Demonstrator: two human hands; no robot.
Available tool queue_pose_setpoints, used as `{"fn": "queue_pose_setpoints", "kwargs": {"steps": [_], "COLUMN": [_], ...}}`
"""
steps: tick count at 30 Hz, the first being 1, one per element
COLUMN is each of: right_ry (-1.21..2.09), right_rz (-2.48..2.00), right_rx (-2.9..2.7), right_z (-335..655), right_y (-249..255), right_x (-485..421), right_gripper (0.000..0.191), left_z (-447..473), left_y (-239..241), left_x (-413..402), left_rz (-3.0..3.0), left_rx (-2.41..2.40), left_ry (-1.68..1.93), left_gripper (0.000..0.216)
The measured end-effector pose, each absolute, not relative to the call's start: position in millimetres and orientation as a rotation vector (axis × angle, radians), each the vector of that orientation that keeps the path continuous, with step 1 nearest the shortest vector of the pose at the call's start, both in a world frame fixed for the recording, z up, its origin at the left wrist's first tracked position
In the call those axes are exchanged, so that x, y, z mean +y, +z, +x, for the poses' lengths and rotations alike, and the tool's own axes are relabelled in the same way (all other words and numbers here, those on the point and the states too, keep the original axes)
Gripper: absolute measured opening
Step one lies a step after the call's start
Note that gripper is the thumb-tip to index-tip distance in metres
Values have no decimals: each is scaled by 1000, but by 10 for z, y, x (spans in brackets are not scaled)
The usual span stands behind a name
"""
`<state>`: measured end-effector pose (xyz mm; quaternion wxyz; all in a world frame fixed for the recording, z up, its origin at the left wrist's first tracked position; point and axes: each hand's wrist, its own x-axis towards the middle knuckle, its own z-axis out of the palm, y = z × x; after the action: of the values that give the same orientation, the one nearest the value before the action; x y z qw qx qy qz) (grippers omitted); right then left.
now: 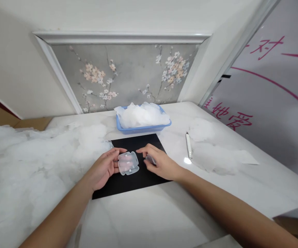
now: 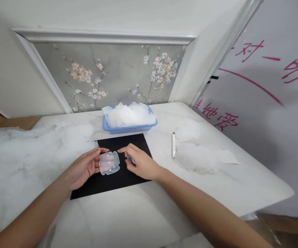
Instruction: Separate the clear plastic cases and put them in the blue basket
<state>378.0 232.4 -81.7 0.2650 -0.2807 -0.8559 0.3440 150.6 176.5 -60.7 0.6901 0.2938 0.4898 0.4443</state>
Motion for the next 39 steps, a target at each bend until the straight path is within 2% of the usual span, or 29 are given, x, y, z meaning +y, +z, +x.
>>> {"fn": "queue_pose_setpoints", "kwargs": {"steps": [2,3,6,10,13,15,18,19,22,24,28,34,39], "right_ry": [850,834,935,1525,1931,2059,2132,2149,2172,2175,2179,2154,2005], "right_rz": [-670,-635,-651,-939,-999,-953,-904,-906,-945,-972,-965,-953,-1015], "right_rx": [-2393,-2399,-2243,-1722,-1362,-1214,-1121,-1112,-1086,-1062,-1032,-1060,-1133], "right_z": [3750,3732,3684,3686,3728,3754,3774,3776,3778,3779,3787,3791,3791], "right_y": [-855,-868,-865,-794,-762,-761,-776,-783,-795,-798,-798,-769,-744], "right_x": [2307,2295,2250,2237,2290,2334,2376,2383,2391,2395,2407,2417,2400], "right_gripper": [45,42,9,25,35,40,34,32,31,30,31,37,36], "left_z": [1519,1525,1513,1371,1215,1126,1038,1020,1009,1041,1190,1440,1511], "left_y": [-594,-591,-608,-689,-715,-686,-598,-568,-492,-457,-427,-502,-592], "left_x": [1747,1739,1725,1743,1765,1770,1759,1754,1740,1733,1715,1696,1722], "left_rz": [663,672,824,1528,1946,2046,2046,2042,2095,2121,1933,1229,709], "left_rx": [1081,1074,1157,1585,1748,1735,1683,1674,1619,1577,1609,1351,1109], "left_ry": [996,991,966,928,684,430,151,126,202,291,534,874,990], "left_gripper": [32,34,38,28,29,39,59,58,30,23,21,29,19]}}
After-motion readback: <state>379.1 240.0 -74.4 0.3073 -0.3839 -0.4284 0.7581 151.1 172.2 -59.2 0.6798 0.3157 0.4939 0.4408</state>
